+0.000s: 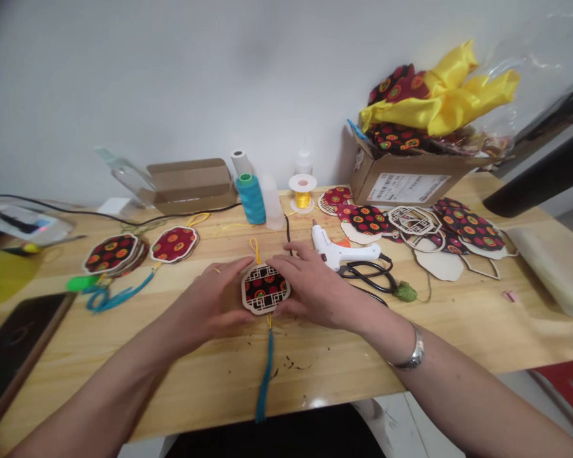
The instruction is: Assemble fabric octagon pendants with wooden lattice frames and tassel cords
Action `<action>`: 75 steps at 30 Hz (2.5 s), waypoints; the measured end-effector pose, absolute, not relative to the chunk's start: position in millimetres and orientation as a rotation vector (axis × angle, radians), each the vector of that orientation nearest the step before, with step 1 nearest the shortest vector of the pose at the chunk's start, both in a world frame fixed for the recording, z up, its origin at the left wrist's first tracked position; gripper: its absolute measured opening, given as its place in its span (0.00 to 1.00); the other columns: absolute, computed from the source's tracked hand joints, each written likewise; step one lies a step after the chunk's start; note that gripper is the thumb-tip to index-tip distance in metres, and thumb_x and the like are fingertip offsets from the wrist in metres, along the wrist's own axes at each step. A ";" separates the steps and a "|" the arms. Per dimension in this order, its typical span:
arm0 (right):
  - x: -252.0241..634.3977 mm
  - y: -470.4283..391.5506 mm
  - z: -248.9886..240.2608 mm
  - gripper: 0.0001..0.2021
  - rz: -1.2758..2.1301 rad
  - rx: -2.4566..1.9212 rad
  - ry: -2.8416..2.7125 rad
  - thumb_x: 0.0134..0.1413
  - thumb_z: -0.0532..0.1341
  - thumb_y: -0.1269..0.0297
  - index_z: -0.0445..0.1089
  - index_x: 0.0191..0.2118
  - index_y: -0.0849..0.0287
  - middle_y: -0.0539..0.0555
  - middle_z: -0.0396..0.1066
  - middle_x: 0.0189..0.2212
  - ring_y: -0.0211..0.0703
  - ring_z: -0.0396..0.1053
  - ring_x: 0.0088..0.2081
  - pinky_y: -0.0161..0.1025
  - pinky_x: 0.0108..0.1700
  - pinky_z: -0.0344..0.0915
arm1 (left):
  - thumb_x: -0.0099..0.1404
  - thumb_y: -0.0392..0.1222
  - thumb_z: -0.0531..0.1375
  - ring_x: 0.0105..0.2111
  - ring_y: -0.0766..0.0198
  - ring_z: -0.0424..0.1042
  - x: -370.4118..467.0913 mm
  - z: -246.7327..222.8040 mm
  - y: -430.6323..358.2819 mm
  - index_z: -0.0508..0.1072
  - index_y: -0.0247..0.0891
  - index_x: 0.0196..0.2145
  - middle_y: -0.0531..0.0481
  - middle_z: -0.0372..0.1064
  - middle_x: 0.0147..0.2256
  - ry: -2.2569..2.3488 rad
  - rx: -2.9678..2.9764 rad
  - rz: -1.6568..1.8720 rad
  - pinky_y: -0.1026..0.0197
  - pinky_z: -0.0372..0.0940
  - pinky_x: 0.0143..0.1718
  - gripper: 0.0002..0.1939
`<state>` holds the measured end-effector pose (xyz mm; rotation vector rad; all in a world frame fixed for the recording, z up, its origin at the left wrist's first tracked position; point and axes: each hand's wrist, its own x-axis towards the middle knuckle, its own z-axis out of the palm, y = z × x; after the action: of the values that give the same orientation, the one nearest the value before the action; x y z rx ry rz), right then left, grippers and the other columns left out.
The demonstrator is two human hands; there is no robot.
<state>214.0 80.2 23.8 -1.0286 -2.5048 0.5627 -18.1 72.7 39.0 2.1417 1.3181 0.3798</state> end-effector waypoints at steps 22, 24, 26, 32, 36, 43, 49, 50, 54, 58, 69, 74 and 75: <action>192.6 67.0 28.8 0.33 0.364 -1.104 -2.619 0.53 0.63 0.60 0.56 0.60 0.73 0.71 0.57 0.60 0.59 0.53 0.62 0.56 0.61 0.57 | 0.53 0.48 0.66 0.55 0.51 0.65 -26.9 65.7 20.8 0.73 0.36 0.42 0.41 0.68 0.52 1.148 0.486 0.932 0.53 0.63 0.49 0.20; 192.5 67.0 28.7 0.31 0.359 -1.098 -2.609 0.54 0.62 0.60 0.57 0.59 0.74 0.71 0.58 0.59 0.58 0.55 0.61 0.55 0.61 0.58 | 0.55 0.47 0.65 0.54 0.51 0.66 -27.4 66.4 20.5 0.73 0.36 0.41 0.40 0.69 0.51 1.117 0.455 0.890 0.56 0.64 0.45 0.18; 192.8 67.2 27.8 0.31 0.356 -1.097 -2.601 0.54 0.62 0.59 0.57 0.60 0.73 0.70 0.58 0.59 0.57 0.55 0.61 0.55 0.60 0.58 | 0.57 0.46 0.64 0.52 0.52 0.67 -27.4 66.2 21.0 0.73 0.35 0.41 0.39 0.69 0.51 1.101 0.415 0.859 0.59 0.65 0.41 0.17; 192.5 67.1 23.6 0.33 0.396 -1.124 -2.584 0.53 0.62 0.58 0.55 0.61 0.69 0.70 0.58 0.60 0.57 0.54 0.62 0.58 0.60 0.58 | 0.59 0.44 0.63 0.42 0.60 0.70 -27.9 64.9 21.2 0.73 0.34 0.41 0.39 0.69 0.49 1.052 0.359 0.822 0.65 0.62 0.33 0.14; 191.4 67.6 21.7 0.32 0.405 -1.127 -2.582 0.53 0.63 0.60 0.55 0.61 0.66 0.68 0.58 0.59 0.57 0.55 0.61 0.57 0.60 0.58 | 0.58 0.43 0.63 0.40 0.62 0.69 -29.6 66.3 22.5 0.73 0.32 0.41 0.38 0.67 0.50 1.005 0.327 0.785 0.65 0.62 0.32 0.15; 189.8 68.7 18.8 0.31 0.386 -1.149 -2.595 0.52 0.64 0.59 0.59 0.59 0.70 0.69 0.61 0.57 0.57 0.58 0.59 0.55 0.59 0.60 | 0.65 0.40 0.56 0.39 0.62 0.68 -34.8 63.2 27.5 0.70 0.29 0.45 0.36 0.64 0.51 0.959 0.246 0.756 0.63 0.61 0.33 0.14; 190.3 69.0 16.2 0.31 0.406 -1.129 -2.570 0.51 0.64 0.59 0.60 0.58 0.68 0.67 0.62 0.57 0.55 0.59 0.58 0.54 0.59 0.60 | 0.64 0.40 0.57 0.42 0.59 0.67 -36.4 62.5 29.1 0.70 0.29 0.45 0.36 0.65 0.51 0.954 0.251 0.747 0.62 0.61 0.34 0.14; 190.3 68.9 15.8 0.30 0.411 -1.128 -2.567 0.51 0.64 0.59 0.60 0.58 0.68 0.68 0.62 0.57 0.55 0.59 0.58 0.54 0.59 0.60 | 0.64 0.40 0.57 0.42 0.59 0.67 -36.4 62.5 29.5 0.71 0.29 0.45 0.36 0.65 0.50 0.955 0.254 0.748 0.62 0.61 0.34 0.14; 189.9 68.5 14.4 0.30 0.408 -1.143 -2.566 0.50 0.65 0.58 0.61 0.57 0.69 0.68 0.62 0.57 0.57 0.59 0.58 0.54 0.59 0.59 | 0.63 0.40 0.57 0.41 0.59 0.68 -36.3 62.7 30.9 0.71 0.30 0.44 0.37 0.66 0.50 0.955 0.267 0.747 0.61 0.62 0.34 0.14; 190.3 69.3 13.6 0.31 0.437 -1.145 -2.547 0.50 0.65 0.59 0.61 0.57 0.70 0.69 0.61 0.57 0.57 0.58 0.59 0.54 0.59 0.59 | 0.64 0.40 0.56 0.42 0.59 0.67 -36.2 63.9 30.3 0.72 0.29 0.43 0.36 0.66 0.50 0.957 0.264 0.746 0.61 0.62 0.36 0.13; 190.8 69.6 13.9 0.32 0.496 -1.172 -2.526 0.50 0.65 0.58 0.60 0.58 0.70 0.67 0.61 0.58 0.55 0.57 0.59 0.51 0.60 0.58 | 0.65 0.40 0.55 0.41 0.59 0.67 -35.4 65.3 31.0 0.72 0.27 0.43 0.35 0.65 0.51 0.966 0.246 0.752 0.61 0.62 0.37 0.14; 190.8 69.9 12.7 0.31 0.502 -1.173 -2.506 0.50 0.65 0.58 0.60 0.58 0.67 0.65 0.62 0.57 0.54 0.58 0.59 0.51 0.59 0.60 | 0.62 0.36 0.56 0.40 0.60 0.67 -27.6 68.2 26.2 0.72 0.28 0.42 0.37 0.66 0.49 0.986 0.227 0.792 0.62 0.61 0.33 0.12; 190.8 70.0 12.7 0.31 0.500 -1.174 -2.506 0.50 0.65 0.58 0.60 0.58 0.66 0.65 0.62 0.58 0.54 0.58 0.59 0.52 0.59 0.60 | 0.62 0.36 0.56 0.40 0.60 0.67 -26.3 68.8 25.6 0.72 0.29 0.41 0.38 0.66 0.48 0.984 0.230 0.797 0.62 0.61 0.33 0.12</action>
<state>190.8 70.0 12.7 -1.1741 -2.5057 0.5003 -26.3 25.6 68.8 0.2296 0.9844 0.7969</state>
